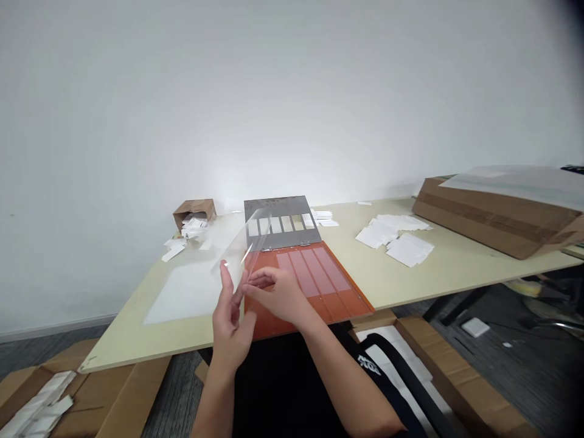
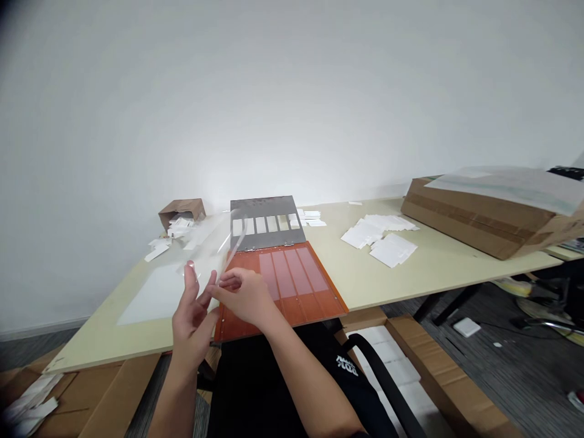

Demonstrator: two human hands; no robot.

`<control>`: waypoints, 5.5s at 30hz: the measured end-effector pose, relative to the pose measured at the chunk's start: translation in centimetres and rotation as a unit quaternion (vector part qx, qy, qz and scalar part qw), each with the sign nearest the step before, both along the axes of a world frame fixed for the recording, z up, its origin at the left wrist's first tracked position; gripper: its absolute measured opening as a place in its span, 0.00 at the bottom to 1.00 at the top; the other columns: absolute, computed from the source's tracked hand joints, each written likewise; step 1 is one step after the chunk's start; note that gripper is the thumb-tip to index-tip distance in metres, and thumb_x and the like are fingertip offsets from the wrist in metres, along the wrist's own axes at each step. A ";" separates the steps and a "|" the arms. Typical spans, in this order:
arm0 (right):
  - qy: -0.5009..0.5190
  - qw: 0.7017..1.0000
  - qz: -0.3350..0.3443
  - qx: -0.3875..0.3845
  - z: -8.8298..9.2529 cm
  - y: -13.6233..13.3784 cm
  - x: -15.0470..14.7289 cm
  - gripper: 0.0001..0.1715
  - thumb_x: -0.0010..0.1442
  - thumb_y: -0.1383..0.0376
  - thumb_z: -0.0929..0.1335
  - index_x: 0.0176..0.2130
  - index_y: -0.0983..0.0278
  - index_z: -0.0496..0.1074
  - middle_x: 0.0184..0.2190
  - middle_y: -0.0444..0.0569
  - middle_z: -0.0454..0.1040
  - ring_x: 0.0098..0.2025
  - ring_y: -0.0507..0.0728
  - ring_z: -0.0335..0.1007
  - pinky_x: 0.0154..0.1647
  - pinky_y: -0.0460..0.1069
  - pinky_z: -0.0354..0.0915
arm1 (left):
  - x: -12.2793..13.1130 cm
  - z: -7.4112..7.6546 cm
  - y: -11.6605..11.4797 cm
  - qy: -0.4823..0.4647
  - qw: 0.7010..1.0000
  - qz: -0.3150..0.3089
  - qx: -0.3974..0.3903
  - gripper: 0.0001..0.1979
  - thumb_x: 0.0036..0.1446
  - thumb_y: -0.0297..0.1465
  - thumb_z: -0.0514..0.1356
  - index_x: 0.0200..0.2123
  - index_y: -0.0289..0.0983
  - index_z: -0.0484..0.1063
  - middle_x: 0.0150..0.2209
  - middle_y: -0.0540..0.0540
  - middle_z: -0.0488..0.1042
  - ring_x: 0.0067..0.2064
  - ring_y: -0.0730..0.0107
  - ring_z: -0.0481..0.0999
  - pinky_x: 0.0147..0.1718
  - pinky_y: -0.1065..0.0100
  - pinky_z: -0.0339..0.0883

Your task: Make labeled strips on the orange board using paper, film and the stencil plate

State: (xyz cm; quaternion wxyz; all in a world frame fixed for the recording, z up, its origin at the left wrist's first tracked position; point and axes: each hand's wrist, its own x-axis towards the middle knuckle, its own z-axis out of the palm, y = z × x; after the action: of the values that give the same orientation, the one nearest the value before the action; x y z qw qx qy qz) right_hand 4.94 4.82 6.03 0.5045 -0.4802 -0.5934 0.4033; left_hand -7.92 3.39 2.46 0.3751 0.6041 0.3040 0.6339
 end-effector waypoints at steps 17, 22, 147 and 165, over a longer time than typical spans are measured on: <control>-0.009 0.996 0.019 0.083 -0.9 -1.2 0.9 0.11 0.54 0.61 0.72 0.39 0.61 0.76 0.39 0.47 0.80 0.42 0.54 0.75 0.47 0.53 0.71 | 1.9 0.8 0.2 -0.233 0.957 0.045 -0.168 0.32 0.40 0.37 0.76 0.52 0.42 0.77 0.61 0.41 0.70 0.57 0.51 0.74 0.60 0.52 0.65; -0.046 0.995 0.026 0.081 -0.8 -1.3 1.3 0.12 0.55 0.61 0.72 0.41 0.60 0.77 0.40 0.46 0.80 0.42 0.55 0.75 0.48 0.53 0.71 | 1.9 0.5 0.3 -0.230 0.959 0.070 -0.149 0.31 0.42 0.35 0.75 0.51 0.40 0.77 0.58 0.40 0.74 0.62 0.51 0.69 0.60 0.53 0.66; -0.151 0.969 0.022 0.195 -1.0 -2.5 2.6 0.10 0.53 0.74 0.64 0.32 0.61 0.71 0.29 0.42 0.74 0.32 0.51 0.68 0.37 0.46 0.64 | 2.2 -0.5 0.0 -0.138 0.984 0.058 -0.093 0.27 0.44 0.33 0.74 0.49 0.37 0.78 0.48 0.41 0.81 0.42 0.57 0.83 0.48 0.56 0.77; -0.083 0.980 0.089 0.157 -0.5 -2.8 3.5 0.12 0.56 0.73 0.65 0.36 0.62 0.76 0.31 0.42 0.76 0.35 0.51 0.71 0.40 0.46 0.67 | 2.0 -0.6 0.1 -0.139 0.985 0.042 -0.096 0.27 0.43 0.35 0.74 0.49 0.39 0.78 0.49 0.42 0.80 0.40 0.57 0.84 0.46 0.55 0.79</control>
State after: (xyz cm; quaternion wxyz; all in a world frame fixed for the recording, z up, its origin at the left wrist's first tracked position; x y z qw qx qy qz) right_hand 8.40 1.97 5.54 0.4851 -0.3723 -0.7293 0.3069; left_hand -5.88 3.51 1.91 0.4432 0.4576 0.3339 0.6948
